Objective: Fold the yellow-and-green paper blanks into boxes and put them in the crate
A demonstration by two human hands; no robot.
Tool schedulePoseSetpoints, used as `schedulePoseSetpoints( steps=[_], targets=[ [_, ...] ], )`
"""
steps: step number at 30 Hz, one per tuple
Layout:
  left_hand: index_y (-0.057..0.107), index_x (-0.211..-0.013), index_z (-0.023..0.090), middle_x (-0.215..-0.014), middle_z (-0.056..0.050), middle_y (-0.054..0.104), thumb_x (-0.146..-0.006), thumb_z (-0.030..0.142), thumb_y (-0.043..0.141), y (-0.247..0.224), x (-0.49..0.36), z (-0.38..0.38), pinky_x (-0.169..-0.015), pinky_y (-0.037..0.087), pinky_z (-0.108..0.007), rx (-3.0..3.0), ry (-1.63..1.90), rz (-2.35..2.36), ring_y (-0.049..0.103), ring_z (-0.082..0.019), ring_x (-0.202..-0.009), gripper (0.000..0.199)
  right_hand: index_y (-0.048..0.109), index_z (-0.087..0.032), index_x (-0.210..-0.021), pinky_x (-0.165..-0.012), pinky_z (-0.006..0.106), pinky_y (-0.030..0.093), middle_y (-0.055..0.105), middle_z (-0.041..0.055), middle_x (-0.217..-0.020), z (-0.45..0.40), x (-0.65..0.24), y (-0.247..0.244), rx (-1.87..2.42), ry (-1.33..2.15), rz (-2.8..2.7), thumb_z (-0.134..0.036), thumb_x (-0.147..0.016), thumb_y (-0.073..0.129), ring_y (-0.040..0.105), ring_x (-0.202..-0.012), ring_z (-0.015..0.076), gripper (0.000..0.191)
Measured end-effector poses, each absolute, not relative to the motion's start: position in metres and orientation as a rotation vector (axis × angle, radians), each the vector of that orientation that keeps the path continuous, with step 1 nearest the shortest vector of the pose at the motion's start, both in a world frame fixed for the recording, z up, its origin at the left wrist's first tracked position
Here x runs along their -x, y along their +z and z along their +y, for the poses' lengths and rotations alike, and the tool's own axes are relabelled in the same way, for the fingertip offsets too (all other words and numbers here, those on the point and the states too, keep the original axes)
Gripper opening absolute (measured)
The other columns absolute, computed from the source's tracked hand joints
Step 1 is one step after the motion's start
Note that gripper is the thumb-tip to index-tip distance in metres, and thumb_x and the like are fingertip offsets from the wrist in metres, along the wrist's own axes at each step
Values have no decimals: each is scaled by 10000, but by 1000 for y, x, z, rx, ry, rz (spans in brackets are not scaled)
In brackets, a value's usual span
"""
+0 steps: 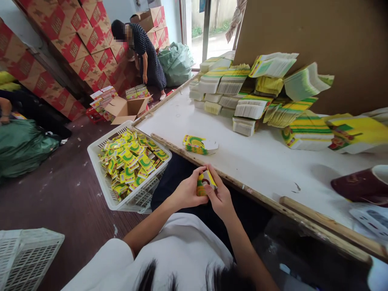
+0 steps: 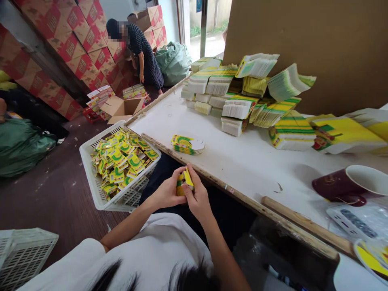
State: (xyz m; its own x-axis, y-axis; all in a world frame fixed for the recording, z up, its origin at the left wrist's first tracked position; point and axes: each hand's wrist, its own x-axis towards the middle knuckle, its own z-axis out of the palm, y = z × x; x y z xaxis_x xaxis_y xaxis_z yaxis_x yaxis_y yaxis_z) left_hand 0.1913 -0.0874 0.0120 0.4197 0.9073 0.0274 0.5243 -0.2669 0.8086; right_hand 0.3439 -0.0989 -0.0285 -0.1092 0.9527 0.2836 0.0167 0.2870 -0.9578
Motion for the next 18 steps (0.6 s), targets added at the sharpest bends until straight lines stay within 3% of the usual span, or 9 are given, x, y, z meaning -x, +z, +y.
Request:
schedulePoseSetpoints(
  steps=[3, 6, 8, 13, 18],
  targets=[
    [363, -1447, 239, -1275, -87, 626, -695, 247, 725, 4, -187, -87, -860, 561, -374, -1931, 656, 1190, 690, -257, -986, 834, 401, -318, -1530, -1217, 470, 344, 373, 31, -1619, -100, -339, -30, 951, 902, -1608, -337, -1005, 450, 358, -1494, 263, 528],
    [435, -1396, 223, -1343, -107, 573, -683, 251, 737, -3, -182, -85, -910, 552, -388, -1945, 658, 1127, 668, -276, -1075, 775, 384, -349, -1533, -1188, 453, 389, 262, 21, -1665, -100, -337, -32, 979, 873, -1751, -305, -1005, 457, 320, -1509, 273, 535],
    [389, -1430, 201, -1324, -127, 578, -673, 262, 751, -6, -177, -84, -926, 545, -403, -1924, 632, 1119, 661, -287, -1093, 842, 375, -361, -1534, -1173, 449, 407, 203, 23, -1682, -100, -339, -32, 994, 898, -1844, -294, -1002, 466, 325, -1505, 283, 544],
    [213, -1505, 173, -1091, -111, 678, -646, 356, 809, -9, -163, -81, -737, 553, -365, -1815, 521, 1234, 700, -268, -857, 1061, 322, -374, -1550, -1167, 482, 400, 129, 43, -1696, -98, -348, -27, 991, 996, -2028, -272, -967, 540, 324, -1502, 311, 630],
    [302, -1443, 169, -1048, -96, 669, -637, 303, 781, -5, -154, -80, -690, 532, -337, -1857, 556, 1321, 687, -256, -822, 947, 372, -395, -1525, -1180, 475, 383, 183, 27, -1689, -94, -339, -35, 992, 996, -1977, -281, -1003, 465, 310, -1513, 282, 542]
  ],
)
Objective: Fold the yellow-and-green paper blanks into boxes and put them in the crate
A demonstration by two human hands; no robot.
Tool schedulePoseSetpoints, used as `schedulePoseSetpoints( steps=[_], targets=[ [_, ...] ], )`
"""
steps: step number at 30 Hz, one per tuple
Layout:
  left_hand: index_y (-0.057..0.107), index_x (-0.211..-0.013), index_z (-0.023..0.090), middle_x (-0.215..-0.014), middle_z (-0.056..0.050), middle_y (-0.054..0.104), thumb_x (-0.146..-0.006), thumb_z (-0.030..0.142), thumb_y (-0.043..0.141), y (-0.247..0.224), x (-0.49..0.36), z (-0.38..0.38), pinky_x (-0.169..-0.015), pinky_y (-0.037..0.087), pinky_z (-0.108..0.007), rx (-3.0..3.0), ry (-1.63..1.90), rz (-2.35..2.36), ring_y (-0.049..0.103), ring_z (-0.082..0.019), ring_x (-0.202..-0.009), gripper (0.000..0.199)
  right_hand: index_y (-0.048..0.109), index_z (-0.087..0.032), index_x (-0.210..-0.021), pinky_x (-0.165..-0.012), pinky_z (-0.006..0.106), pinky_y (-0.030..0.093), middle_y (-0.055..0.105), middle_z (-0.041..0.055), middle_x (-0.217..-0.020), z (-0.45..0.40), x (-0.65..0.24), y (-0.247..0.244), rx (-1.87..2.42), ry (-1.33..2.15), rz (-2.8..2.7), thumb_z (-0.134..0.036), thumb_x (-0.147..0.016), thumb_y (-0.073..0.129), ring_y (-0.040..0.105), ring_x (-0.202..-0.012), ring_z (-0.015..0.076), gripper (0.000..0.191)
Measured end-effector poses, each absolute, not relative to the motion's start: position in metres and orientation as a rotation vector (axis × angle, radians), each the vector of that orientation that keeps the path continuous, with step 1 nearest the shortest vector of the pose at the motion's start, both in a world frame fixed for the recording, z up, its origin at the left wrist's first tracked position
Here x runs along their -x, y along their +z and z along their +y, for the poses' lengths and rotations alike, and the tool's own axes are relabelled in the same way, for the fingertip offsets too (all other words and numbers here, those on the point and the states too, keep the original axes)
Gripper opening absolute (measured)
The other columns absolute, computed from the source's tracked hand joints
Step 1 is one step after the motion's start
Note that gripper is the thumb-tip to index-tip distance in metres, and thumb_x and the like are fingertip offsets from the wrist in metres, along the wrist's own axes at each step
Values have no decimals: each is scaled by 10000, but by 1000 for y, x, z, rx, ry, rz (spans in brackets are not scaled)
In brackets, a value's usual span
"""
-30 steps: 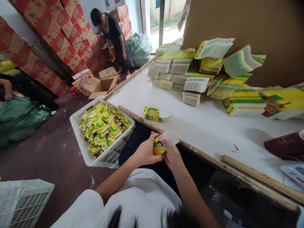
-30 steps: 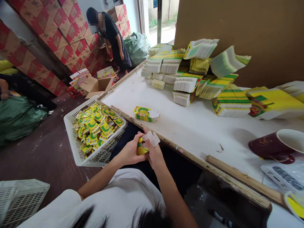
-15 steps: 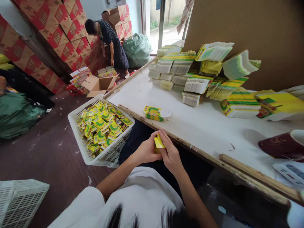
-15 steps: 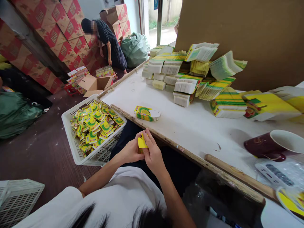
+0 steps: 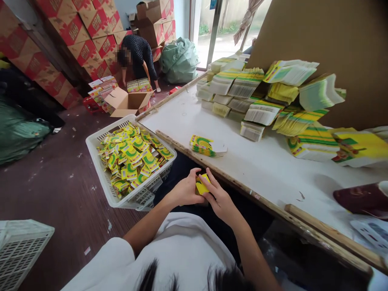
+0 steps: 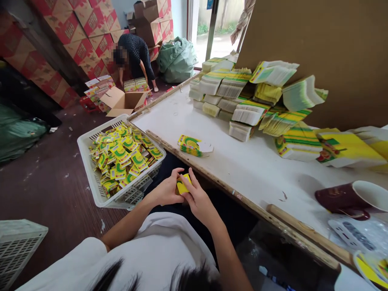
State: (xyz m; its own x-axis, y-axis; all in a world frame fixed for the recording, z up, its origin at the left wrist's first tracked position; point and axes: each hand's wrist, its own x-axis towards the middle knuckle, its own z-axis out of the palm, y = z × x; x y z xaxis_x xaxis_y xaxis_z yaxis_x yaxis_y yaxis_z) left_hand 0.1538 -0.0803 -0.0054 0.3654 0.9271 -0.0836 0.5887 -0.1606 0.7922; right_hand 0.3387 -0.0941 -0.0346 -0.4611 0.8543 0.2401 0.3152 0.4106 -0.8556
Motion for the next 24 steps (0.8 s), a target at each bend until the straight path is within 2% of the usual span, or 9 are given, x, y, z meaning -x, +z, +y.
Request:
schedulePoseSetpoints(
  steps=[6, 11, 16, 24],
  targets=[
    [318, -1412, 164, -1068, -99, 652, -653, 290, 745, -3, -148, -81, -708, 526, -340, -1840, 568, 1297, 668, -250, -843, 880, 453, -369, -1491, -1187, 475, 386, 320, 53, -1644, -94, -325, -41, 994, 904, -1883, -314, -984, 530, 387, -1479, 276, 516],
    [306, -1408, 202, -1103, -84, 644, -634, 304, 782, -4, -144, -82, -752, 525, -341, -1822, 589, 1236, 663, -248, -891, 915, 446, -353, -1497, -1168, 497, 410, 342, 79, -1631, -96, -327, -34, 993, 873, -1923, -329, -967, 568, 411, -1463, 291, 545],
    [305, -1422, 175, -1139, -105, 645, -640, 298, 774, 0, -144, -85, -754, 527, -346, -1818, 576, 1213, 667, -249, -885, 920, 465, -375, -1480, -1161, 502, 421, 360, 67, -1621, -99, -326, -32, 997, 851, -1924, -327, -963, 577, 432, -1449, 297, 531],
    [318, -1431, 208, -1199, -99, 646, -642, 280, 781, 2, -146, -86, -791, 534, -344, -1813, 555, 1220, 678, -250, -937, 918, 509, -334, -1456, -1156, 500, 426, 405, 104, -1589, -97, -329, -37, 995, 910, -1889, -342, -959, 584, 450, -1435, 300, 503]
  ],
)
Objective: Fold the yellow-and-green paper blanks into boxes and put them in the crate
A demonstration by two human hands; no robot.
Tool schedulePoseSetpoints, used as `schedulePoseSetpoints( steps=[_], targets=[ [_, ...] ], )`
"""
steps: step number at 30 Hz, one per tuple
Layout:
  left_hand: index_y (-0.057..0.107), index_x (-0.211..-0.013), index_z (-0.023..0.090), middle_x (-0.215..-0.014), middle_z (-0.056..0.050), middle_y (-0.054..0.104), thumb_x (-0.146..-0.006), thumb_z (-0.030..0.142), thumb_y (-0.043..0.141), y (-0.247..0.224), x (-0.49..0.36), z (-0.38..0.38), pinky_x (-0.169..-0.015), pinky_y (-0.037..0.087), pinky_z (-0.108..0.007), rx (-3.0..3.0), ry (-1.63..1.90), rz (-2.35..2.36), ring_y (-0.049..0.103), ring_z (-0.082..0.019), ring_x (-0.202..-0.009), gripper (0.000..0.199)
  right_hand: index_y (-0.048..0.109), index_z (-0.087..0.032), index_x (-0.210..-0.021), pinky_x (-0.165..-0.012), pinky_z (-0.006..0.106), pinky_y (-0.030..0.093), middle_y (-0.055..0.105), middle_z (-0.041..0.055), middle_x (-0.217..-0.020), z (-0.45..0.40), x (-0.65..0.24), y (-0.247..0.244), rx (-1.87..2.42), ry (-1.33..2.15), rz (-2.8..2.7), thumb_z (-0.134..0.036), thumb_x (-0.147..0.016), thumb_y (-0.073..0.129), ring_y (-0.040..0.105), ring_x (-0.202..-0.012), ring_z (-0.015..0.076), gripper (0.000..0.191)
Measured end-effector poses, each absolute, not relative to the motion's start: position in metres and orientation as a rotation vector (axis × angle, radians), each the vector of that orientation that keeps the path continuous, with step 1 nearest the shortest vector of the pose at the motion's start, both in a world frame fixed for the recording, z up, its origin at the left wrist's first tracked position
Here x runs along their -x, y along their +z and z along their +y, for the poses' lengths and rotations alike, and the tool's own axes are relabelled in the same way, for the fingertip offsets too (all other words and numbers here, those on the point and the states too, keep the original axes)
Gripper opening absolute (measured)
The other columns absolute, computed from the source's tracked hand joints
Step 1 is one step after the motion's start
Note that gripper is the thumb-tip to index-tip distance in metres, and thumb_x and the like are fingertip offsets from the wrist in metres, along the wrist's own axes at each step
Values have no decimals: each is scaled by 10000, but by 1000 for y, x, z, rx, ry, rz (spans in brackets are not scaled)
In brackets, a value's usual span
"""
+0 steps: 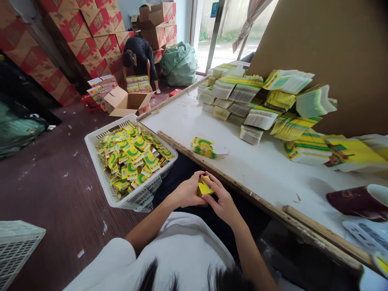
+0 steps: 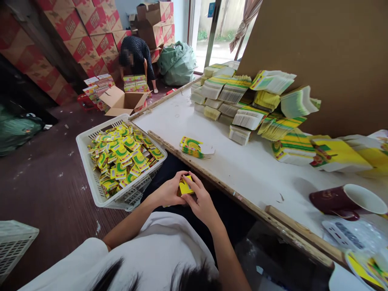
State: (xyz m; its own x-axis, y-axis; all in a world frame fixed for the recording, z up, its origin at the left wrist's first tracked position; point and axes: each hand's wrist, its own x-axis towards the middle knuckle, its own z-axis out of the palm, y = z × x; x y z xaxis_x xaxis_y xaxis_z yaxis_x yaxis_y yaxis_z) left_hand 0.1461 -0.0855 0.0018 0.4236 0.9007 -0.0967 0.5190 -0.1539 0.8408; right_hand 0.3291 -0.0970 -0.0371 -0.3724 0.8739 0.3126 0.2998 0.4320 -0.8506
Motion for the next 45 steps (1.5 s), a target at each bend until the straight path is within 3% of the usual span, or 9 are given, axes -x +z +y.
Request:
schedulePoseSetpoints(
  steps=[12, 24, 30, 36, 45],
  targets=[
    [342, -1370, 178, -1134, -107, 666, -655, 319, 770, -6, -148, -81, -775, 531, -351, -1757, 441, 1291, 688, -280, -942, 845, 521, -312, -1448, -1169, 518, 399, 432, 125, -1566, -89, -332, -49, 1021, 987, -1886, -367, -950, 595, 456, -1429, 304, 506],
    [380, -1274, 190, -1015, -56, 657, -678, 328, 754, -13, -151, -75, -686, 506, -301, -1733, 387, 1312, 683, -244, -849, 717, 526, -328, -1444, -1157, 493, 421, 459, 105, -1551, -83, -333, -56, 1053, 1038, -1871, -346, -940, 601, 477, -1417, 295, 510],
    [376, -1234, 196, -1064, -62, 641, -690, 323, 755, -19, -153, -73, -746, 528, -330, -1726, 437, 1279, 673, -240, -902, 675, 514, -301, -1456, -1174, 508, 397, 463, 114, -1555, -80, -341, -50, 1029, 1056, -1882, -300, -922, 616, 458, -1431, 297, 544],
    [380, -1240, 199, -1247, -104, 526, -661, 346, 812, -31, -154, -71, -945, 514, -413, -1790, 544, 1242, 603, -264, -1101, 737, 557, -284, -1423, -1174, 502, 402, 521, 93, -1517, -80, -345, -44, 1048, 1054, -1809, -207, -941, 527, 492, -1407, 272, 489],
    [415, -1207, 191, -1186, -83, 540, -642, 302, 793, -24, -157, -70, -932, 519, -394, -1792, 653, 1314, 605, -251, -1077, 689, 489, -305, -1477, -1165, 493, 429, 424, 75, -1588, -84, -341, -44, 1045, 1097, -1720, -265, -940, 585, 414, -1462, 283, 547]
  ],
)
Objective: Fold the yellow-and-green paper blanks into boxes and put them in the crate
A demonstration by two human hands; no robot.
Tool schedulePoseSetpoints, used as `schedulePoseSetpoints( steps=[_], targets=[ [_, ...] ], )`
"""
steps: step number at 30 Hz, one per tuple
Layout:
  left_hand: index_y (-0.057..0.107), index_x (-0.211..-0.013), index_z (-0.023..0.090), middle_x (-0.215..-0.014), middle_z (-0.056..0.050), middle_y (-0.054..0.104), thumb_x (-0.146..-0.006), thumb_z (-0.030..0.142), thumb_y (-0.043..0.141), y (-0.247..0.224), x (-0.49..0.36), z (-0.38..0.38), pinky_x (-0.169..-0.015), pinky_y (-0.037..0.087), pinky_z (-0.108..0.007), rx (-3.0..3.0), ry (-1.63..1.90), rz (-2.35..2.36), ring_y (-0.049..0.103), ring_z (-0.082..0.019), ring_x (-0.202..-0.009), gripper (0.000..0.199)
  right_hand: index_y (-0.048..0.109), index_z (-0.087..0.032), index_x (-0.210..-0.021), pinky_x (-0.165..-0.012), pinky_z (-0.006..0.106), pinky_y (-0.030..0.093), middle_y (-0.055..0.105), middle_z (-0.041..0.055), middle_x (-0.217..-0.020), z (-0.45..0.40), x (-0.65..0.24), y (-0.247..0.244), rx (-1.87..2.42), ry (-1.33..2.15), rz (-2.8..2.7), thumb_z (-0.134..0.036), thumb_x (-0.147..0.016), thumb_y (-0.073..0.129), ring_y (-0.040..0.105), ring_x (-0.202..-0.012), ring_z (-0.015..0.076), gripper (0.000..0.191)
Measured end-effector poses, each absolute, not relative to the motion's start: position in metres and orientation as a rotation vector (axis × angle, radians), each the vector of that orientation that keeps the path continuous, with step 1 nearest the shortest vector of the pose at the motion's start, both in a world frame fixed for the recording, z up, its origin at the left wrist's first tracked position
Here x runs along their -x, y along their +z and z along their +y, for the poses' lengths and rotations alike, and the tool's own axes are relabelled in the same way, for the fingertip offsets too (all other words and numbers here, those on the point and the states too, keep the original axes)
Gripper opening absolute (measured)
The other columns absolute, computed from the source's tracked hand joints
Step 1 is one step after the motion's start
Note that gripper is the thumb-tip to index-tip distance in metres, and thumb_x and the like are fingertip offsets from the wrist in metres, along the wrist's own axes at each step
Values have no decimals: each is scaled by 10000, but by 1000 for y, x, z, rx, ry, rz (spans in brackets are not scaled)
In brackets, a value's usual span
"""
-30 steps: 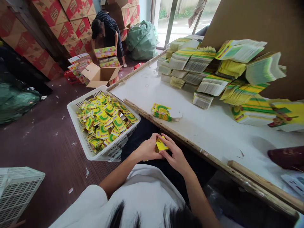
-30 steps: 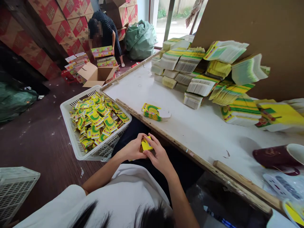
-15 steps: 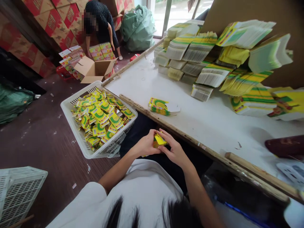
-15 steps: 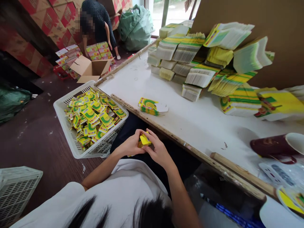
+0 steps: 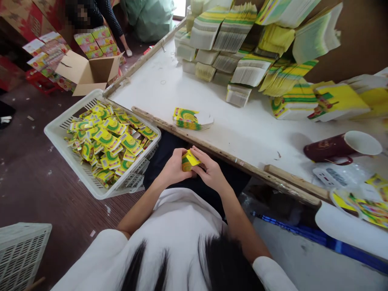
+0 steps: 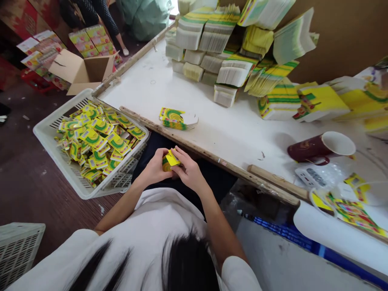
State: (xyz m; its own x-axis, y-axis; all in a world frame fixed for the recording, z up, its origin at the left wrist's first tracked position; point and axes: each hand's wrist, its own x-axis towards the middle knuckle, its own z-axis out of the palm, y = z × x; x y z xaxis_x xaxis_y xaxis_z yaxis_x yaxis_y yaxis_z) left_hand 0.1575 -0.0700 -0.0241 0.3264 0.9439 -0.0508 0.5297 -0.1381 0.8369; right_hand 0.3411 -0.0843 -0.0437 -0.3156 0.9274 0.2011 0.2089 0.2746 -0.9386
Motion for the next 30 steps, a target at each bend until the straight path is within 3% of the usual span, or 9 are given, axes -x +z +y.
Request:
schedulePoseSetpoints(
  steps=[17, 25, 30],
  targets=[
    [467, -1218, 182, -1160, -80, 574, -680, 235, 732, -33, -160, -64, -927, 518, -396, -1858, 739, 1422, 611, -251, -1066, 603, 464, -297, -1495, -1143, 462, 470, 489, 58, -1543, -82, -339, -51, 1086, 1159, -1623, -294, -952, 561, 522, -1379, 277, 551],
    [538, -1211, 192, -1139, -78, 615, -721, 214, 729, -22, -164, -60, -941, 515, -370, -2039, 673, 1360, 620, -243, -1066, 527, 542, -305, -1419, -1187, 501, 397, 510, 74, -1524, -81, -346, -46, 1168, 858, -1793, -269, -967, 539, 500, -1398, 270, 453],
    [442, -1355, 185, -1232, -102, 639, -696, 170, 704, -18, -162, -57, -996, 502, -390, -2101, 646, 1323, 628, -262, -1144, 710, 558, -306, -1394, -1186, 516, 384, 373, 70, -1612, -81, -346, -46, 1192, 810, -1814, -289, -953, 564, 433, -1446, 297, 441]
  ],
)
